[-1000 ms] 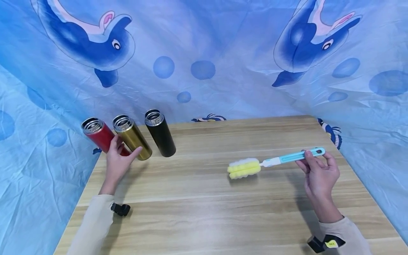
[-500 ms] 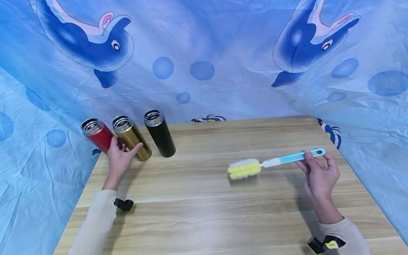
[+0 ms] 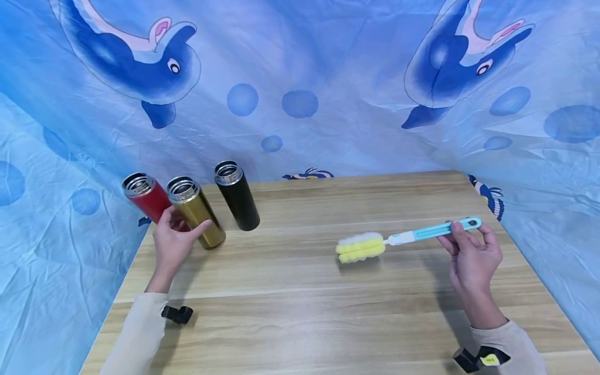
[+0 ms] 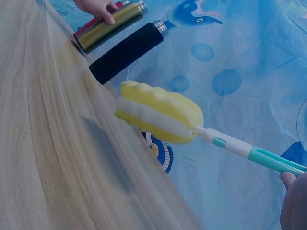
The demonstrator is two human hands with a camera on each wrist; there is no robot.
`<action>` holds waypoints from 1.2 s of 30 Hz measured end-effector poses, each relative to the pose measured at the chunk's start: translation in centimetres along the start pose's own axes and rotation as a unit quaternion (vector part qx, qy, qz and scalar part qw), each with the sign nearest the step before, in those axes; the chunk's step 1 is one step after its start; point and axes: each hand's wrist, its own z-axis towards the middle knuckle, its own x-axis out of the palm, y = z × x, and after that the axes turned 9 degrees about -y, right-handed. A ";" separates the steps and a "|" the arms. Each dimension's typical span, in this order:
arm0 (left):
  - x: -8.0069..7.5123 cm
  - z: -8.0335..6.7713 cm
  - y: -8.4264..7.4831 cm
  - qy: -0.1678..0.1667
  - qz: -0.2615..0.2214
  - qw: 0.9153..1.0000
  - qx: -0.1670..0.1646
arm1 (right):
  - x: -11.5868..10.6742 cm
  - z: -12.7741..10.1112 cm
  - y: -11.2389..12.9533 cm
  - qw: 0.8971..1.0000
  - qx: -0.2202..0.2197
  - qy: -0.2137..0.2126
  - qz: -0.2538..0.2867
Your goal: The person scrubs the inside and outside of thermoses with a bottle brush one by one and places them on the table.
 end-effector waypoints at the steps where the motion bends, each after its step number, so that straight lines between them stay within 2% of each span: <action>1: -0.2 -0.2 -0.2 0.000 0.002 1.000 -0.004 | 0.0 0.0 0.0 1.000 -0.001 0.000 -0.001; 7: -1.0 -1.5 -1.7 0.012 0.034 0.999 -0.003 | 0.3 0.1 0.1 1.000 -0.011 0.009 -0.001; 14: -1.5 -3.2 -3.4 0.078 0.049 0.996 0.005 | 1.2 0.0 0.1 0.999 -0.021 0.033 0.001; 17: -1.5 -3.9 -3.7 0.110 0.048 0.992 0.023 | 1.8 0.0 0.1 0.998 -0.033 0.047 0.010; 23: -1.2 -4.8 -3.9 0.165 0.041 0.983 0.069 | 2.8 -0.1 -0.1 0.997 -0.030 0.063 0.045; 29: -0.6 -5.3 -4.3 0.182 0.022 0.973 0.137 | 4.0 -0.3 0.0 0.995 -0.031 0.075 0.051; 36: 0.2 -5.7 -4.7 0.195 0.016 0.967 0.162 | 6.1 -0.4 0.2 0.988 -0.066 0.114 0.082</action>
